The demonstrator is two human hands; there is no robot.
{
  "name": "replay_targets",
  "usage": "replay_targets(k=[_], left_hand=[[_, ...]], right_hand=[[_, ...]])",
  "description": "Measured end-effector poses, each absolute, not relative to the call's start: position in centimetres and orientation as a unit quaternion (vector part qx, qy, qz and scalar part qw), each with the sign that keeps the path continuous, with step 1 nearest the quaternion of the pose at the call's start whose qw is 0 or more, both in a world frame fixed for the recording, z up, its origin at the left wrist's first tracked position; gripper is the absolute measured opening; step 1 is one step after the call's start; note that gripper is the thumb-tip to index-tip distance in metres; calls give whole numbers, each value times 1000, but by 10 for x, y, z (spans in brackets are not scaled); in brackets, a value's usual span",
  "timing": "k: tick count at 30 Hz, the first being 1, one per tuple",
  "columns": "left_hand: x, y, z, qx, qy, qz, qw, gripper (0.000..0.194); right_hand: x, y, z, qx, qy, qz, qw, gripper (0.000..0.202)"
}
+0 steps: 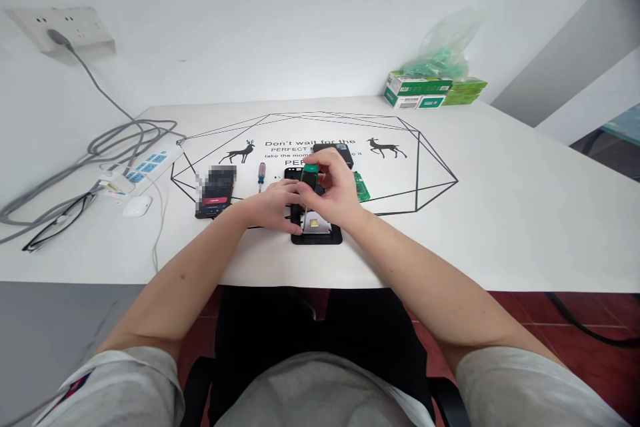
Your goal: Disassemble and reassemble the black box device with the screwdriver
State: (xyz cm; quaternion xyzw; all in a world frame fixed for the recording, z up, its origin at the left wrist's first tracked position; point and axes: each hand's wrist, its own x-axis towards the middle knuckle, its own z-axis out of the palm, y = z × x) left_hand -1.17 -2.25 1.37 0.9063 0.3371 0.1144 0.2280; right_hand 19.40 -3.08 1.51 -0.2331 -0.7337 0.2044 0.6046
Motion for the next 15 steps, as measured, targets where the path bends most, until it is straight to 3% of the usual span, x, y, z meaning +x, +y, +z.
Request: replay_targets(k=[9, 15], left_hand=[[-12, -20, 14, 915, 321, 112, 218, 49], [-12, -21, 15, 915, 328, 104, 209, 58]], right_hand=[[193, -29, 14, -220, -730, 185, 620, 34], [193, -31, 15, -215, -744, 177, 607, 36]])
